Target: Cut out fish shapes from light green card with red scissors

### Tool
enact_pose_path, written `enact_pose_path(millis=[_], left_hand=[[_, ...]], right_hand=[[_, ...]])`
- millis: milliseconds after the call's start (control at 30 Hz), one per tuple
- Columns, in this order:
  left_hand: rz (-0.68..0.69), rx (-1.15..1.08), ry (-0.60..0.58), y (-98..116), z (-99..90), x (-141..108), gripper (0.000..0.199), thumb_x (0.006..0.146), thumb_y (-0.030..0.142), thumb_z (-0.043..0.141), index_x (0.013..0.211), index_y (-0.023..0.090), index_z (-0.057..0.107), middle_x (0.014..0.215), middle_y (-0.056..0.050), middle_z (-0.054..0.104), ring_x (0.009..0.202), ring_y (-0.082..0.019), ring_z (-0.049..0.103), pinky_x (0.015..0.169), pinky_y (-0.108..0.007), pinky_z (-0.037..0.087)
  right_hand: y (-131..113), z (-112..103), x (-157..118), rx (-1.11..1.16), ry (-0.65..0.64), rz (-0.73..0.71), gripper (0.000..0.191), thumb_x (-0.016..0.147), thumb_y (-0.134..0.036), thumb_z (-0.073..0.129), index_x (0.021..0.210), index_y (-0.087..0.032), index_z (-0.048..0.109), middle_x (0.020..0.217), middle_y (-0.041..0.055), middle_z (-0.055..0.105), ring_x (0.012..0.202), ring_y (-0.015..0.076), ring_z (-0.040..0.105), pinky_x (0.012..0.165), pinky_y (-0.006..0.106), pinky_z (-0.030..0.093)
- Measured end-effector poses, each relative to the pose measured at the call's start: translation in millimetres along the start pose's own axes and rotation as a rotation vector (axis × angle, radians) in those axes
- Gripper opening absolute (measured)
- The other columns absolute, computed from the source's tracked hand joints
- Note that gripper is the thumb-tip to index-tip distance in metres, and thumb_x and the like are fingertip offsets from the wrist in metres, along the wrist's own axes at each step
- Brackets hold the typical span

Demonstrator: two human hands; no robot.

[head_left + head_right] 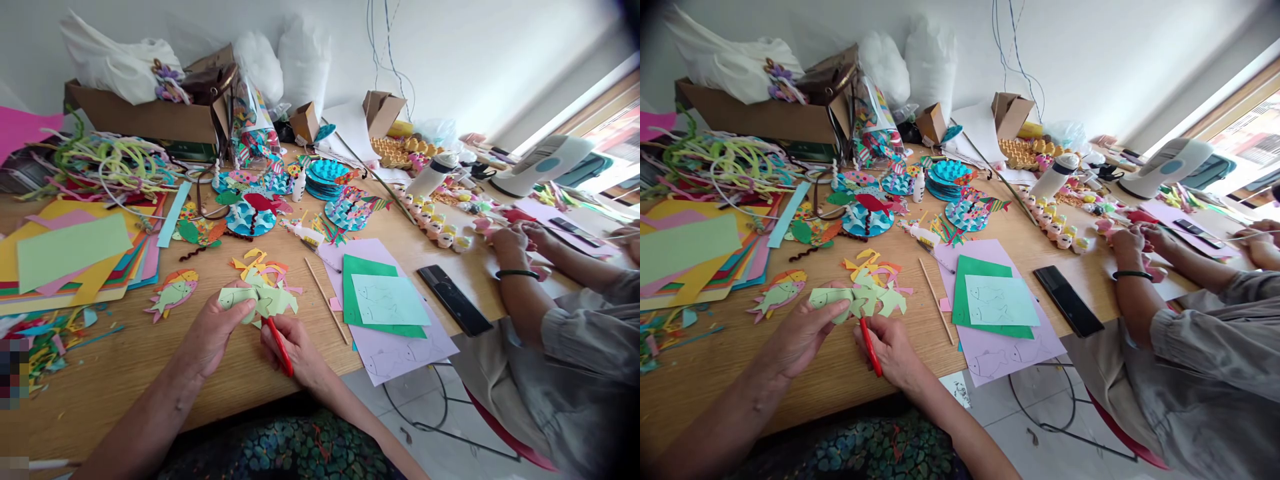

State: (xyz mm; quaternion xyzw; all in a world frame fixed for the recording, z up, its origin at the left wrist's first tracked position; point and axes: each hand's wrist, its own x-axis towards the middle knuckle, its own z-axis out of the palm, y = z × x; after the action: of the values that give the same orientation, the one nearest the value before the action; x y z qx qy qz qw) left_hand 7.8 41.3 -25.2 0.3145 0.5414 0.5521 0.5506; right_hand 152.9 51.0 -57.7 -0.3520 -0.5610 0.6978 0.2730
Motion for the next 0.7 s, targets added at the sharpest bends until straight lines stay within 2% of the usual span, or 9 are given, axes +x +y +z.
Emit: enact_pose_path(millis=[167,367,700], left_hand=[[0.044,-0.029,0.007,-2.6,1.1,0.4,0.012,0.064,0.032,0.073,0.069,0.022,0.068,0.064,0.005,0.063,0.067,-0.015,0.054,0.066,-0.023,0.044],[0.058,-0.003,0.067,-2.4,6.6,-0.9,0.014,0.06,0.032,0.073,0.062,0.021,0.064,0.059,0.004,0.058,0.062,-0.015,0.052,0.061,-0.025,0.044],[0.022,-0.052,0.035,-2.6,8.9,-1.0,0.011,0.061,0.03,0.073,0.065,0.023,0.065,0.059,0.006,0.059,0.062,-0.014,0.053,0.064,-0.024,0.044]], right_hand=[[0.0,0.3,0.5,-0.01,0.001,0.0,0.042,0.083,-0.051,0.054,0.059,-0.019,0.041,0.049,-0.0063,0.038,0.042,0.0062,0.035,0.038,0.018,0.029],[0.9,2.1,2.0,0.064,-0.016,0.03,0.043,0.079,-0.058,0.055,0.064,-0.019,0.044,0.049,-0.0057,0.044,0.043,0.0078,0.041,0.041,0.019,0.033],[-0.3,-0.3,-0.2,0.023,-0.004,-0.02,0.045,0.081,-0.057,0.053,0.062,-0.019,0.043,0.05,-0.0052,0.041,0.044,0.0074,0.037,0.041,0.02,0.03]])
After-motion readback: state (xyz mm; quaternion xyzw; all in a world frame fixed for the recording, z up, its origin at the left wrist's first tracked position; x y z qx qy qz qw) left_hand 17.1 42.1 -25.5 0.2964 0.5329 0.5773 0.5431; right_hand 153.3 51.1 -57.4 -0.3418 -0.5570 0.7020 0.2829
